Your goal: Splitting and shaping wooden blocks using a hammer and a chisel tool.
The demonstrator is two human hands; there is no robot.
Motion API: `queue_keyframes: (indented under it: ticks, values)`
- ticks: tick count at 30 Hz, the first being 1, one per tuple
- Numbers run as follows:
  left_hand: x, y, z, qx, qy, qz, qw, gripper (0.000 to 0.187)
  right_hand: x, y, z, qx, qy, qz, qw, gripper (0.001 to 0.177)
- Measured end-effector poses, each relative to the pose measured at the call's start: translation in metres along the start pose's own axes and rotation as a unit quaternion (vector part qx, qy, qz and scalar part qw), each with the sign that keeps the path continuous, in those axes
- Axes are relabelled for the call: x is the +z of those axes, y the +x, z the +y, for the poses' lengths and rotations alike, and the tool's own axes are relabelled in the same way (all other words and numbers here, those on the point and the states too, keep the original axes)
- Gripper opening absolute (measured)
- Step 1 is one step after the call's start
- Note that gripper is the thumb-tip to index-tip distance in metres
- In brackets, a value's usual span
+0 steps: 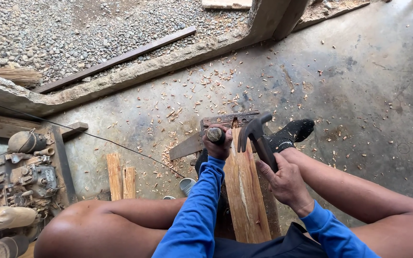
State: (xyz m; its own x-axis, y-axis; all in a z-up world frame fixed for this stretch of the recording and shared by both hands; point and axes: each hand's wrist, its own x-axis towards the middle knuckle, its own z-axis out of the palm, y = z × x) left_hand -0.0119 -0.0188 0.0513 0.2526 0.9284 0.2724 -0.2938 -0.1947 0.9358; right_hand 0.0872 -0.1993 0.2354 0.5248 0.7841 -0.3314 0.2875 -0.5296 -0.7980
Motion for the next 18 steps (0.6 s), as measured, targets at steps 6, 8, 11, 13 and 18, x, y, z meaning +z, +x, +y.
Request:
queue_keyframes:
  ticks: [6, 8, 11, 13, 18]
  values:
    - [-0.012, -0.004, -0.041, -0.001, -0.038, -0.007, 0.999, 0.017, -0.023, -0.010, -0.061, -0.294, -0.033, 0.064, 0.953, 0.033]
    - [-0.010, -0.003, -0.049, -0.013, -0.061, -0.016, 0.998, 0.021, -0.019, -0.001, -0.056, -0.327, -0.013, 0.046, 0.944, 0.034]
    - [-0.009, -0.017, -0.102, -0.101, -0.207, -0.024, 0.973, 0.023, -0.001, 0.022, -0.032, -0.330, -0.054, 0.000, 0.942, 0.038]
    - [-0.001, -0.026, -0.119, -0.170, -0.327, -0.026, 0.929, 0.022, 0.003, 0.034, -0.022, -0.303, -0.114, -0.023, 0.946, 0.041]
    - [0.015, -0.033, -0.128, -0.060, 0.023, -0.043, 0.997, 0.023, -0.019, 0.028, -0.046, -0.157, -0.242, -0.042, 0.957, 0.045]
